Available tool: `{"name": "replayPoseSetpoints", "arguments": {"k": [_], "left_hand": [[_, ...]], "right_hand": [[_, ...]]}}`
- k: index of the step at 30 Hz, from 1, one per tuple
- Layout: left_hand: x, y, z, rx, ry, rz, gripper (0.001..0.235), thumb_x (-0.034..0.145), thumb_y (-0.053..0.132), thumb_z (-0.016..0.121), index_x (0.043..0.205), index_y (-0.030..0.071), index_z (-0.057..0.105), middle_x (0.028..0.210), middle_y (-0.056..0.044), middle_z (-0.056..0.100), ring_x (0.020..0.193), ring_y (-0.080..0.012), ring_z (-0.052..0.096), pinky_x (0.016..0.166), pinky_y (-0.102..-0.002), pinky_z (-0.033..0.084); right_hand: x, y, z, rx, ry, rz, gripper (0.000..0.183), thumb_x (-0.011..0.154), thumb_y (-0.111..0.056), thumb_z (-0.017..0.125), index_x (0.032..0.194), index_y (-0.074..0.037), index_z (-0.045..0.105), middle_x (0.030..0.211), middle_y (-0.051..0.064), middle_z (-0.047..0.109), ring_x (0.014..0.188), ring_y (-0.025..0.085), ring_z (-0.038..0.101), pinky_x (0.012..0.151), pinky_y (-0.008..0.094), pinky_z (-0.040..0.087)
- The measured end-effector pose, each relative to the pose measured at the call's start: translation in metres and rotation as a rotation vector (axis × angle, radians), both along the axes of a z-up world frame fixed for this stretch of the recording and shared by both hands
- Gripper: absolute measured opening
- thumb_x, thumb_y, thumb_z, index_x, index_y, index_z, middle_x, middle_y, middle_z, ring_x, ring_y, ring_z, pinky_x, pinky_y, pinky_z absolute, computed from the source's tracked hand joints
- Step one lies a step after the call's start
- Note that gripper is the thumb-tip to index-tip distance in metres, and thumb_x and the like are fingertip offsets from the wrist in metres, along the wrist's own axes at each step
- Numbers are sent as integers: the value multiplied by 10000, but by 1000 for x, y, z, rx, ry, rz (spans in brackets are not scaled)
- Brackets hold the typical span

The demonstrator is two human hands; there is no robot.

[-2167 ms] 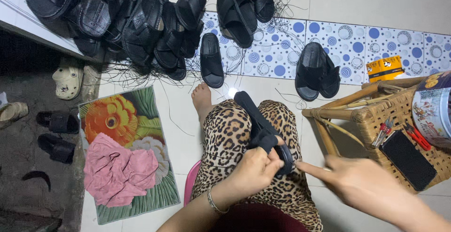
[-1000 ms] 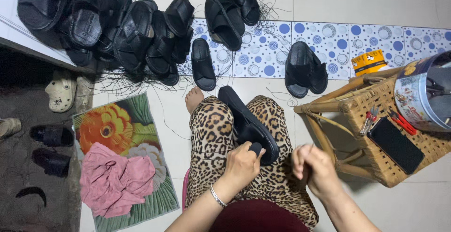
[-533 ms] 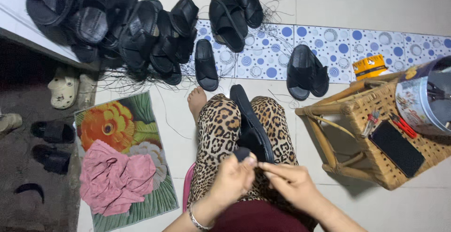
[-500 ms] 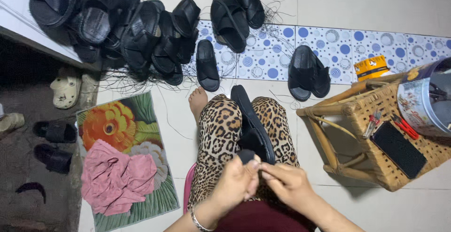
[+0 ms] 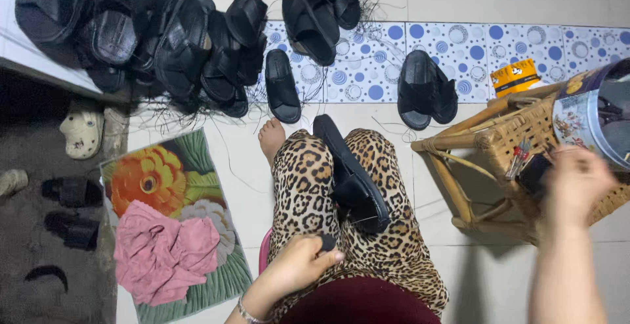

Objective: The person sits on the floor and sews a black slipper using a needle and thread. They repeatedly push the needle through the slipper's sole and pull the thread to secure it. A pile of similar slippers is visible nearby.

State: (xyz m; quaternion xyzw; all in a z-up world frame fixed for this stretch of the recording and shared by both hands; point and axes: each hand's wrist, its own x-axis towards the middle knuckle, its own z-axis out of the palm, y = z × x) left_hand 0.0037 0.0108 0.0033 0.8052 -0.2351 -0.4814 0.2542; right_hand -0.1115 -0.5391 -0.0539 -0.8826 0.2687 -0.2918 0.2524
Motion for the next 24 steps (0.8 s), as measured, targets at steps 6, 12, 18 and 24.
{"name": "replayPoseSetpoints", "arguments": {"k": [6, 12, 18, 24], "left_hand": [[17, -7, 18, -304, 318, 185, 401, 1030, 507, 461, 832, 196, 619, 791, 68, 608, 696, -67, 608, 663, -208, 547], [41, -60, 18, -1318, 815, 849, 362, 1007, 288, 626, 1053, -51, 746, 1556, -313, 426, 1383, -438, 480, 1179, -545, 398], [93, -4, -5, -1572, 978, 1474, 416, 1084, 412, 426, 1113, 68, 659, 1223, -270, 677, 1166, -488, 612, 1087, -659, 413], [101, 25, -52, -1396, 1045, 1389, 444, 1094, 374, 469, 918, 34, 693, 548, 15, 397, 448, -102, 314, 496, -289, 301]], "right_hand": [[-34, -61, -14, 52, -65, -163, 359, 1089, -53, 591, 1438, 15, 642, 1276, 154, 645, 1147, 242, 583, 1017, 381, 448], [28, 226, 67, 508, 470, 329, 498, 885, -4, 614, 1298, -271, 693, 1452, 45, 602, 1234, 171, 608, 1039, 346, 537], [38, 245, 106, 412, 613, 1047, 247, 1009, -314, 608, 911, -131, 741, 801, 16, 739, 734, 207, 665, 828, 339, 522], [62, 257, 110, 1168, 345, 760, 561, 967, -509, 552, 670, -58, 702, 1152, 148, 732, 478, 33, 486, 396, 178, 420]]}}
